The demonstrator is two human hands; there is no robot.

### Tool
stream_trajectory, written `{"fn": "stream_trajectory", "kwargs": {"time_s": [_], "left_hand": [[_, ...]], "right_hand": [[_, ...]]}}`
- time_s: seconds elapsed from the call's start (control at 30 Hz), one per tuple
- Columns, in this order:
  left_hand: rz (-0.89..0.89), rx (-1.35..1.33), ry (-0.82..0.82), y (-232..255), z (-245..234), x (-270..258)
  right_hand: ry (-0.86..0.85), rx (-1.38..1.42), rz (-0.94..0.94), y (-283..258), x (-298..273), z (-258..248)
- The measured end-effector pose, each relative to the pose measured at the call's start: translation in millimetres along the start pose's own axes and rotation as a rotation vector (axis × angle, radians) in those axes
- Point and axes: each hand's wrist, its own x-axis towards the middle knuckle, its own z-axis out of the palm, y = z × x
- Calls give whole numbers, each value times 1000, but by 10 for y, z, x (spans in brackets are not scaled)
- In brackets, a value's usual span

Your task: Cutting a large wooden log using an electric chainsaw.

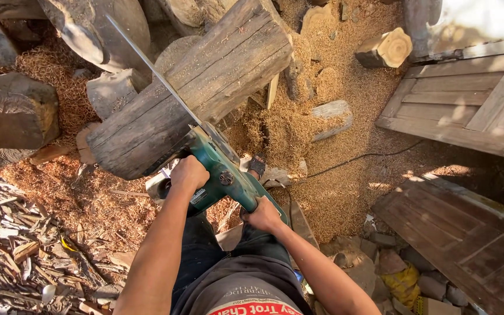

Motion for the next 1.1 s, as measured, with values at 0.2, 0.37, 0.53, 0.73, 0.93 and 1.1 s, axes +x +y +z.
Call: {"fn": "stream_trajectory", "kwargs": {"time_s": [0.2, 0.37, 0.53, 0.73, 0.93, 1.1], "left_hand": [[-20, -10, -53, 42, 123, -42], [-24, -28, -77, 48, 315, 16], [-4, -12, -98, 32, 558, 100], [-1, -79, -34, -1, 776, 184], [-50, -89, -82, 28, 883, 247], [-63, -107, -88, 14, 983, 314]], "right_hand": [[-13, 22, -16, 352, 215, 171], [-41, 34, 2, 560, 380, 264], [-59, 54, 65, 800, 597, 402], [-45, 74, 55, 1042, 821, 561], [-70, 34, 106, 1056, 981, 588], [-90, 7, 123, 1106, 1111, 646]]}}
